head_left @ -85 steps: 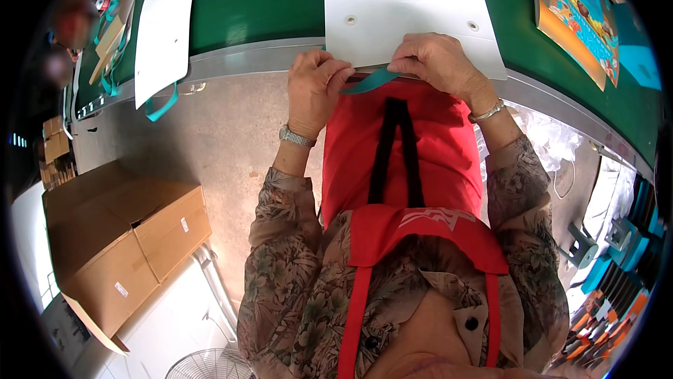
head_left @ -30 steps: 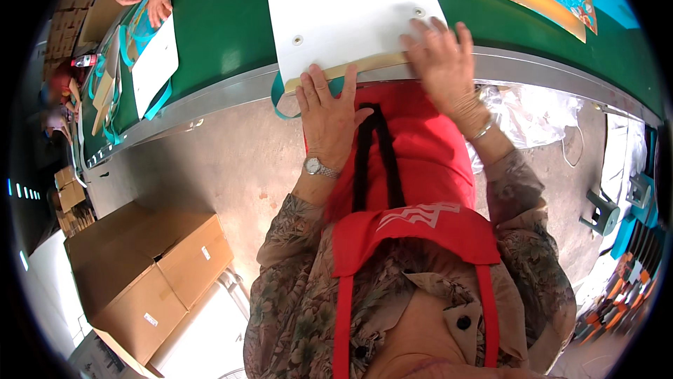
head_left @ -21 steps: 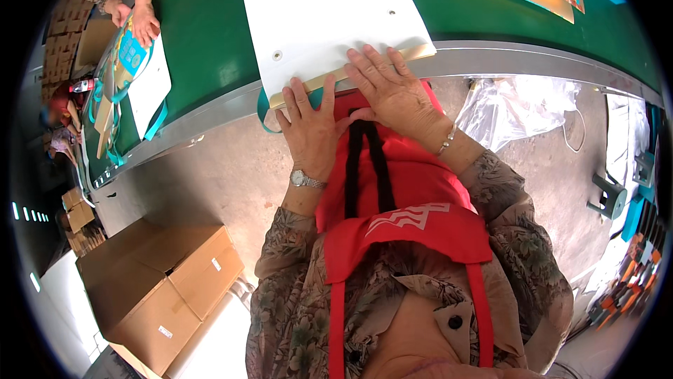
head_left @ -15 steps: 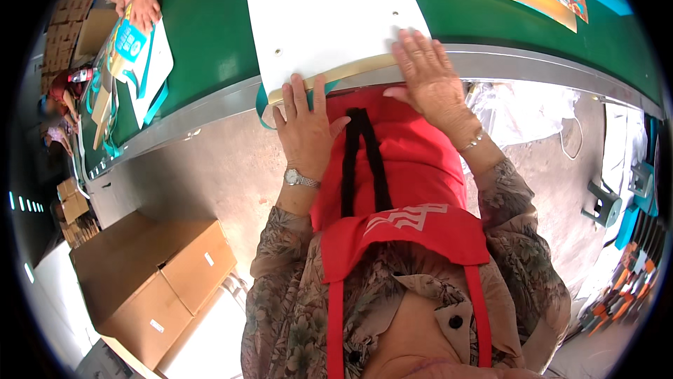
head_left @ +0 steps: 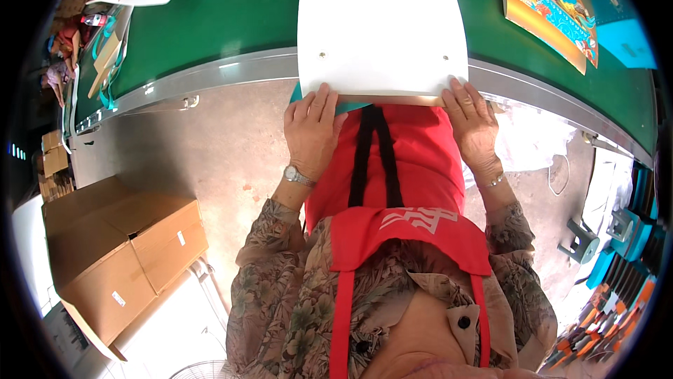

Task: The person assembles decorative paper bags on a conveyor belt by folding the top edge over a cardboard reinforcement strip and securing the handles through pre-punched holes.

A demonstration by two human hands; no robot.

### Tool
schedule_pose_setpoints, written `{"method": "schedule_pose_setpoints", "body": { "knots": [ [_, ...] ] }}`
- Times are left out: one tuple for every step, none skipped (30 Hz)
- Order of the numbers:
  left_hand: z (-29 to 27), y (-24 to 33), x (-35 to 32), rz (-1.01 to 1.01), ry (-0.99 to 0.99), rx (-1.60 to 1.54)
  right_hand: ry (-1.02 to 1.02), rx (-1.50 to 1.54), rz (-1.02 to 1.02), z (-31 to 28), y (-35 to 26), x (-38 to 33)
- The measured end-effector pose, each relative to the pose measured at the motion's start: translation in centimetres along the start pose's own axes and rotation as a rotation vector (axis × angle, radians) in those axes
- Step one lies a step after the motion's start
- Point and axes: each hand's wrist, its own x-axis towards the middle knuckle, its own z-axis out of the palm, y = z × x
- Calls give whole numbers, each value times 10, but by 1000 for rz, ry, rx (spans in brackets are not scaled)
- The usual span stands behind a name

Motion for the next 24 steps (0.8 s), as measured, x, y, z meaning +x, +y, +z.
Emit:
{"method": "schedule_pose_setpoints", "body": {
  "knots": [
    [-2, -4, -4, -46, -72, -3, 17, 12, -33, -4, 1, -4],
    [-3, -8, -5, -42, -74, -92, 7, 21, -38, -5, 3, -3],
    [-4, -12, -4, -37, -54, -182, 1, 19, -39, -6, 4, -2],
    [-6, -15, -4, -40, -69, -183, -4, 25, -39, -7, 6, 1],
    [-8, -17, -3, 6, -55, -150, 2, 32, -57, -8, 7, 4],
    [-11, -19, -2, 46, -43, -116, -34, 33, -45, -12, 8, 9],
    [-14, -22, 0, 45, -30, -112, -29, 31, -54, -16, 10, 16],
    [-17, -25, 1, 45, -18, -162, -47, 109, -44, -21, 11, 22],
    [-21, -27, 2, 46, 14, -215, -56, 191, -35, -27, 12, 28],
    [-23, -31, 4, 41, -9, -216, -98, 207, -16, -36, 14, 34],
    [-23, -36, 9, 63, 54, -293, -100, 205, -16, -42, 17, 40],
    [-23, -40, 14, 84, 130, -375, -172, 287, 16, -48, 22, 47],
    [-23, -44, 18, 82, 119, -373, -244, 369, 51, -53, 26, 54],
    [-22, -48, 23, 1, 134, -459, -275, 467, 62, -56, 31, 61],
    [-21, -53, 29, -78, 150, -544, -274, 453, 71, -56, 37, 68],
    [-19, -58, 37, -55, 234, -540, -289, 539, 49, -56, 43, 74],
    [-18, -63, 45, -51, 239, -536, -298, 626, 24, -54, 49, 80],
    [-17, -67, 51, -31, 227, -579, -331, 764, 45, -50, 54, 85],
    [-16, -71, 58, -11, 214, -622, -331, 757, 41, -48, 60, 89],
    [-13, -72, 65, -24, 257, -638, -425, 886, 165, -46, 65, 93],
    [-11, -73, 71, -14, 252, -653, -519, 1012, 294, -43, 70, 96],
    [-9, -74, 77, -191, 153, -808, -518, 930, 312, -40, 75, 101],
    [-6, -75, 83, -399, 24, -943, -500, 956, 282, -38, 79, 106],
    [-4, -77, 90, -429, -9, -990, -532, 968, 397, -35, 84, 111]
  ]
}}
